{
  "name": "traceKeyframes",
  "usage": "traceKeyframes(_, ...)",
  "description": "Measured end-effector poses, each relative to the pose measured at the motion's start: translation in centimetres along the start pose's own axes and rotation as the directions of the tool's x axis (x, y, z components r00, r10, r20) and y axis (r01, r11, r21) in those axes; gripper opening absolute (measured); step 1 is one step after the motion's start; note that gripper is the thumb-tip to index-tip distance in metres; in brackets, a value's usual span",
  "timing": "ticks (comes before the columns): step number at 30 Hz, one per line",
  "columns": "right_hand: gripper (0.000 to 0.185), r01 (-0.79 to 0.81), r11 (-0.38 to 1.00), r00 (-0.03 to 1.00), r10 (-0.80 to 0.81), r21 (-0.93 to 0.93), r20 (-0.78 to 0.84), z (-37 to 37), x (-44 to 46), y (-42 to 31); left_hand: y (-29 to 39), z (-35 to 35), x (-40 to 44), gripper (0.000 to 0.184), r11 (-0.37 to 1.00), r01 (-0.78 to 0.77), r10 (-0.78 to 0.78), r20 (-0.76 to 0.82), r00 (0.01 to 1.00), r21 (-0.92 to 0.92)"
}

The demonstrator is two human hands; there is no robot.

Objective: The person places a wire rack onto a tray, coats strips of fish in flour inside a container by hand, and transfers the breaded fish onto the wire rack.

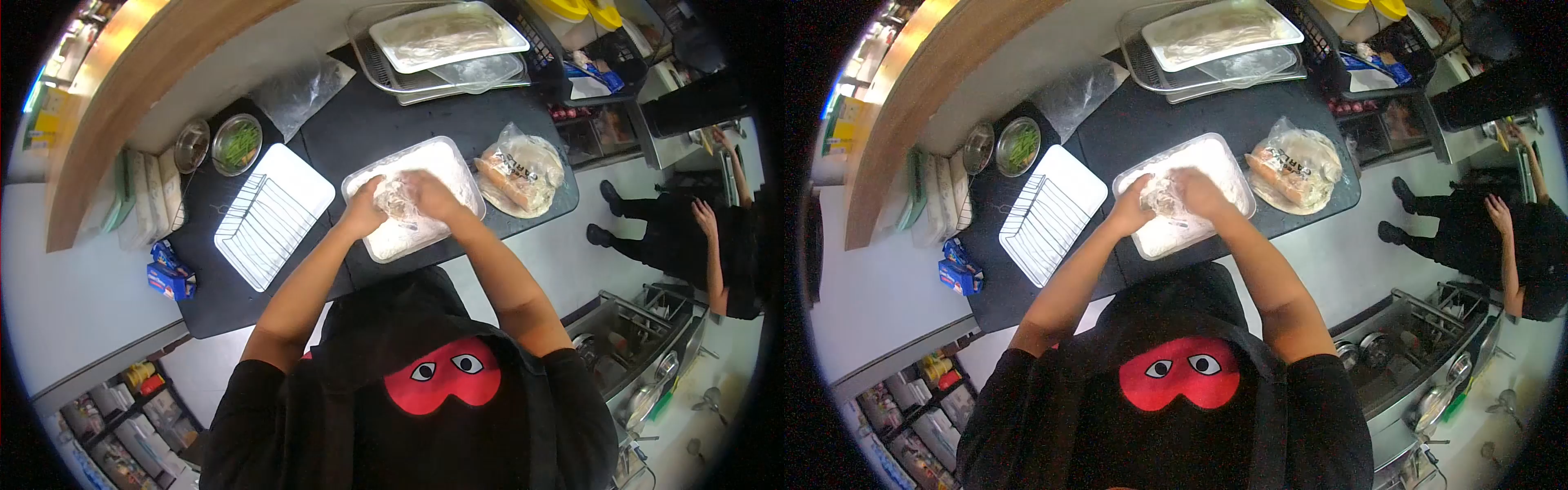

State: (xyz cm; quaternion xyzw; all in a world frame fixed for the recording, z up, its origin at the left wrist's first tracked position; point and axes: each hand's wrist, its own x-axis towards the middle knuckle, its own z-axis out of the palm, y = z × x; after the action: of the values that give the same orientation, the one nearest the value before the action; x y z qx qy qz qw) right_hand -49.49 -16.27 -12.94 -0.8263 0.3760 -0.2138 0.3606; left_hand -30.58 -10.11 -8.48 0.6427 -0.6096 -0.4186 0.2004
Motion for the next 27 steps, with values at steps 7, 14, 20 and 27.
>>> traceKeyframes(7,0.044,0.08,0.929,0.988,-0.027,-0.362,0.149,-3.1,-3.2,-6.0,0.4,-0.3,-0.4,0.078,0.974,-0.106,0.102,0.03,0.994,0.202)
traceKeyframes(14,0.045,-0.064,0.976,0.996,0.075,-0.206,0.05,-2.7,-1.7,-1.4,2.7,0.8,0.8,0.055,0.962,-0.068,0.054,0.06,0.997,0.264)
traceKeyframes(20,0.073,-0.132,0.99,0.982,0.123,0.051,0.141,-9.3,-2.4,-4.2,3.9,-1.6,-1.5,0.047,0.919,-0.275,0.287,-0.003,0.958,0.284)
traceKeyframes(27,0.075,-0.491,0.808,0.848,0.53,-0.326,0.035,-3.7,-4.3,-2.3,3.1,2.2,-2.1,0.03,0.703,-0.016,-0.046,0.068,0.997,0.711)
